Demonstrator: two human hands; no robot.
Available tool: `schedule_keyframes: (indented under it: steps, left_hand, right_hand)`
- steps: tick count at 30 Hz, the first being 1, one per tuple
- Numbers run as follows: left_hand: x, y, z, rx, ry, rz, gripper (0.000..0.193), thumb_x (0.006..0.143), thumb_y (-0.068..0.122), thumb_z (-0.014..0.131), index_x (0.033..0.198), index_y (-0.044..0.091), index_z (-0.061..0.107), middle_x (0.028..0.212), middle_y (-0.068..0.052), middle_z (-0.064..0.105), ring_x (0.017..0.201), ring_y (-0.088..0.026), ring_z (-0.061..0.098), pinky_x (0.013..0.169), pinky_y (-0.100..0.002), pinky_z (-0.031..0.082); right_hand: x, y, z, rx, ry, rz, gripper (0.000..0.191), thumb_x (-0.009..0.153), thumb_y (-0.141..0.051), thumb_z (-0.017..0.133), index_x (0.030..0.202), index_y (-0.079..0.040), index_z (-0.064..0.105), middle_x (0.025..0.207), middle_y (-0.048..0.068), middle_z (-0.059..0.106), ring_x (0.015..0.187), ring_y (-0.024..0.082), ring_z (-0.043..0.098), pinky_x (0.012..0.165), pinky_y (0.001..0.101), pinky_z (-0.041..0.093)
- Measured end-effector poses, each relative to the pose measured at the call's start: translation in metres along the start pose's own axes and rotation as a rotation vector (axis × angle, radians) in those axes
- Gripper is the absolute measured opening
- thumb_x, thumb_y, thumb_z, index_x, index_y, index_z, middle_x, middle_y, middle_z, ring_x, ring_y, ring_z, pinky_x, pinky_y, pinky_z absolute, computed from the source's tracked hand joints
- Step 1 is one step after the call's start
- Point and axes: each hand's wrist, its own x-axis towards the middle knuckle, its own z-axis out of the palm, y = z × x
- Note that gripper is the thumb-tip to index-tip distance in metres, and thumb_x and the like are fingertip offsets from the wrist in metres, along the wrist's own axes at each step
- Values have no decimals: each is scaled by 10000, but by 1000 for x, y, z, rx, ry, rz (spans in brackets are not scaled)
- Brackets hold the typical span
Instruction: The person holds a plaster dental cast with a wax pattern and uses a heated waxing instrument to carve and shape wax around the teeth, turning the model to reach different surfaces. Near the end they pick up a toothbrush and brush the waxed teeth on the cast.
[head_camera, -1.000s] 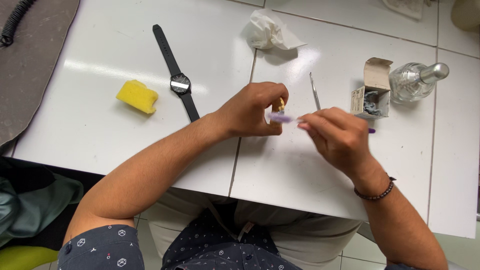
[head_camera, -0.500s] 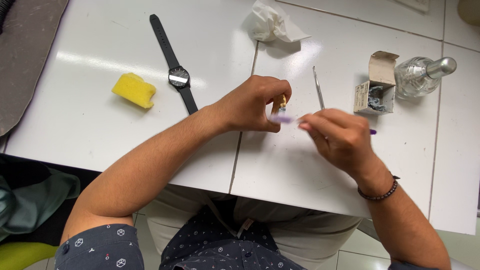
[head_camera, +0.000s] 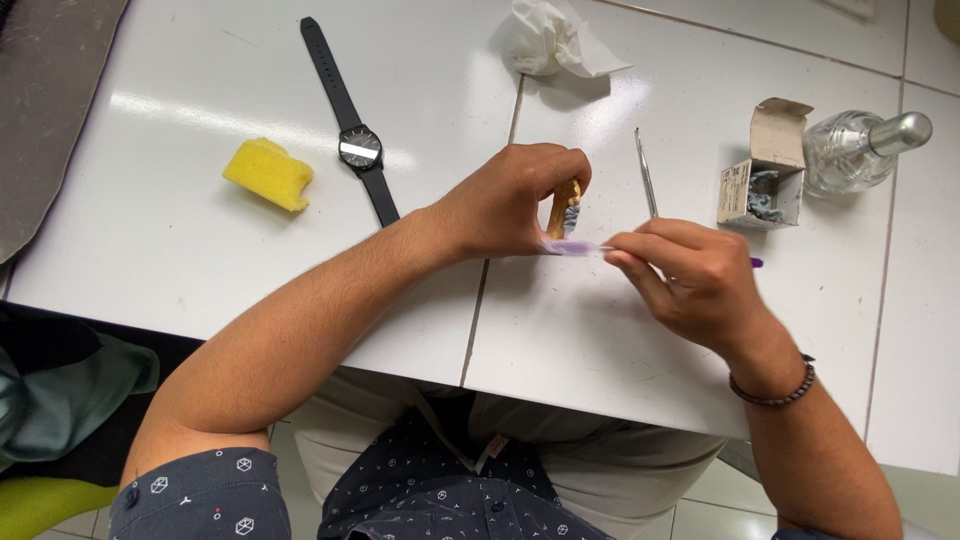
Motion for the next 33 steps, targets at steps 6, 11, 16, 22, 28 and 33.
schedule_keyframes:
  steps: [6, 11, 16, 22, 28, 33]
  left_hand:
    - [-1, -3, 0, 29, 28, -39, 393, 723, 31, 838, 986, 76, 551, 832, -46, 627, 811, -187, 668, 673, -321, 583]
    - [-3, 2, 4, -114, -6, -78, 375, 724, 79, 858, 963, 81, 569, 823, -38, 644, 789, -158, 682, 703, -293, 607]
    - [-4, 5, 4, -101, -31, -137, 370, 704, 70, 861, 955, 76, 589, 785, -31, 661, 748, -155, 673, 645, -304, 567]
    - [-6, 13, 4, -67, 26, -40, 392, 749, 73, 871, 1013, 73, 581, 852, -43, 655, 818, -152, 691, 714, -268, 623]
    - [-8, 22, 5, -78, 9, -121, 407, 731, 92, 887, 1001, 61, 585, 818, -46, 656, 784, -163, 693, 676, -290, 598]
    - [-8, 22, 3, -77, 76, -150, 387, 745, 99, 901, 964, 71, 584, 791, -37, 659, 735, -162, 679, 629, -301, 557]
  right_hand:
    - [-3, 24, -2, 35, 316, 134, 154, 1082, -192, 680, 1031, -68, 756, 749, 15, 675, 578, 96, 587, 470, 261, 416]
    - [0, 16, 5, -137, 194, 9, 169, 1119, -196, 724, 1086, -32, 754, 862, 77, 722, 658, 124, 647, 524, 259, 511]
    - [3, 9, 6, -127, 209, -14, 127, 1071, -171, 742, 1084, -47, 769, 881, 77, 725, 667, 133, 662, 531, 273, 520]
    - [-4, 18, -7, -214, 281, 49, 143, 1169, -156, 768, 1117, -24, 754, 925, 96, 739, 712, 138, 665, 570, 243, 527]
    - [-4, 9, -10, -113, 295, 59, 109, 1108, -140, 775, 1112, -32, 768, 878, 82, 737, 632, 114, 624, 516, 243, 476]
    - [0, -7, -2, 29, 139, -8, 119, 1042, -168, 759, 1049, -49, 757, 871, 67, 730, 660, 111, 637, 500, 242, 495]
